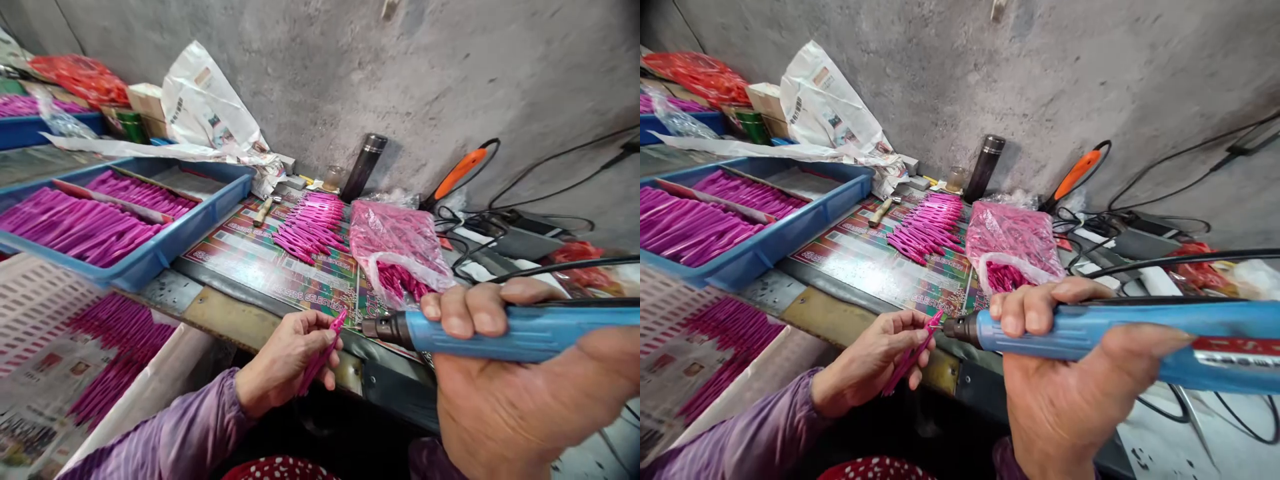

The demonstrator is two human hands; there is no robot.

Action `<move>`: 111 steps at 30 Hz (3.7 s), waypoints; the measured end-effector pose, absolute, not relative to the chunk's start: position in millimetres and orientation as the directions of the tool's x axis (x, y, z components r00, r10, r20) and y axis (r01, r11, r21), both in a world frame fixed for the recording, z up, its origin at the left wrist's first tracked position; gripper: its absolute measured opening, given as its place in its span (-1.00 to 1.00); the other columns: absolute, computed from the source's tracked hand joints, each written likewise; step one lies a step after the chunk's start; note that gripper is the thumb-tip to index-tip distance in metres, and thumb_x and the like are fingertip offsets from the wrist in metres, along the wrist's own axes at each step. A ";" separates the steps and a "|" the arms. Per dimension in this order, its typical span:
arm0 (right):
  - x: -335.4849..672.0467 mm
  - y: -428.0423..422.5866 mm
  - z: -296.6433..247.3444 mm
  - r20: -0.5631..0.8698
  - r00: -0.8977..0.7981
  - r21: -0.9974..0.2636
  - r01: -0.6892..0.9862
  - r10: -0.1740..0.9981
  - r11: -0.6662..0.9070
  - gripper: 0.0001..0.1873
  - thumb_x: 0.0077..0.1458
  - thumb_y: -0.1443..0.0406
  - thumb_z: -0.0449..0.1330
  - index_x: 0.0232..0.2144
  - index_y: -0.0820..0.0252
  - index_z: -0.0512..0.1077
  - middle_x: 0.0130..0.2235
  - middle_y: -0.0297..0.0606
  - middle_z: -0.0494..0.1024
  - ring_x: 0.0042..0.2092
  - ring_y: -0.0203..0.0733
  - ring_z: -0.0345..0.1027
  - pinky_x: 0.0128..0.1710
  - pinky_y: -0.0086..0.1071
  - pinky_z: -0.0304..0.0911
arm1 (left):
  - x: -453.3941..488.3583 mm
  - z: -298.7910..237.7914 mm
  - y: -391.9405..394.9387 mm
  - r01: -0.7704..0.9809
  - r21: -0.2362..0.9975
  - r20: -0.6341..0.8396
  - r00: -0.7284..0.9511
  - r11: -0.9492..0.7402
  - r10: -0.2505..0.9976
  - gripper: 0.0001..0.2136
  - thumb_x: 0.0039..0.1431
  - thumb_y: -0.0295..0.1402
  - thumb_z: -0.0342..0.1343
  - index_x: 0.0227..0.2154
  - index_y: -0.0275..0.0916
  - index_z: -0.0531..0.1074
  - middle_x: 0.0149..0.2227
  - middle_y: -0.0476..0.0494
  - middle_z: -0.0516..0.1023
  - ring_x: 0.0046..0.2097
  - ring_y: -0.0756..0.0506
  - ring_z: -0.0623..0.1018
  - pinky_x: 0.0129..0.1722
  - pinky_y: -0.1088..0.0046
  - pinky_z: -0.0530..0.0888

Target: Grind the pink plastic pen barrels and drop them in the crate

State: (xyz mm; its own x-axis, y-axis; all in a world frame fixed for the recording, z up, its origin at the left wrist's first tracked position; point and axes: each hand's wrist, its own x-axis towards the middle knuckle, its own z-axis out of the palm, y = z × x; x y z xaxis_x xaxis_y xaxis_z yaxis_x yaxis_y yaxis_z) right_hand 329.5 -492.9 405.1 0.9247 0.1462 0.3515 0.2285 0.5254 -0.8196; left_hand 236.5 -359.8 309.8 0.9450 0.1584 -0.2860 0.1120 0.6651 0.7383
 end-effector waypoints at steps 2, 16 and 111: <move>329.4 -495.1 403.1 0.339 0.928 -0.827 0.217 0.152 0.519 -0.39 -0.26 -0.29 0.42 -0.52 0.04 0.40 -0.65 -0.51 0.24 -0.61 -0.29 0.13 -0.53 -0.28 0.27 | 235.1 311.6 -364.1 0.111 0.732 -0.281 0.948 0.672 0.150 -0.58 -0.17 -0.20 0.49 -0.36 -0.31 0.43 -0.44 -0.02 0.50 -0.54 0.06 0.45 -0.65 0.57 0.45; 329.5 -497.9 388.1 0.310 0.937 -0.807 0.171 0.159 0.566 -0.41 -0.19 -0.26 0.42 -0.49 0.06 0.39 -0.63 -0.51 0.22 -0.57 -0.30 0.12 -0.50 -0.32 0.28 | 230.4 311.3 -372.2 0.122 0.735 -0.279 0.951 0.667 0.134 -0.59 -0.13 -0.19 0.49 -0.34 -0.31 0.45 -0.44 -0.03 0.50 -0.52 0.06 0.44 -0.64 0.58 0.46; 357.8 -504.5 353.8 0.342 0.937 -0.822 0.260 0.074 0.506 -0.44 -0.04 -0.20 0.37 -0.36 0.10 0.35 -0.56 -0.50 0.32 -0.50 -0.30 0.23 -0.34 -0.28 0.36 | 275.6 297.8 -347.7 -0.192 0.329 0.232 0.966 -0.925 -0.118 -0.80 0.45 -0.41 -0.04 -0.25 -0.24 0.47 -0.27 -0.13 0.52 -0.26 -0.10 0.52 -0.30 0.42 0.41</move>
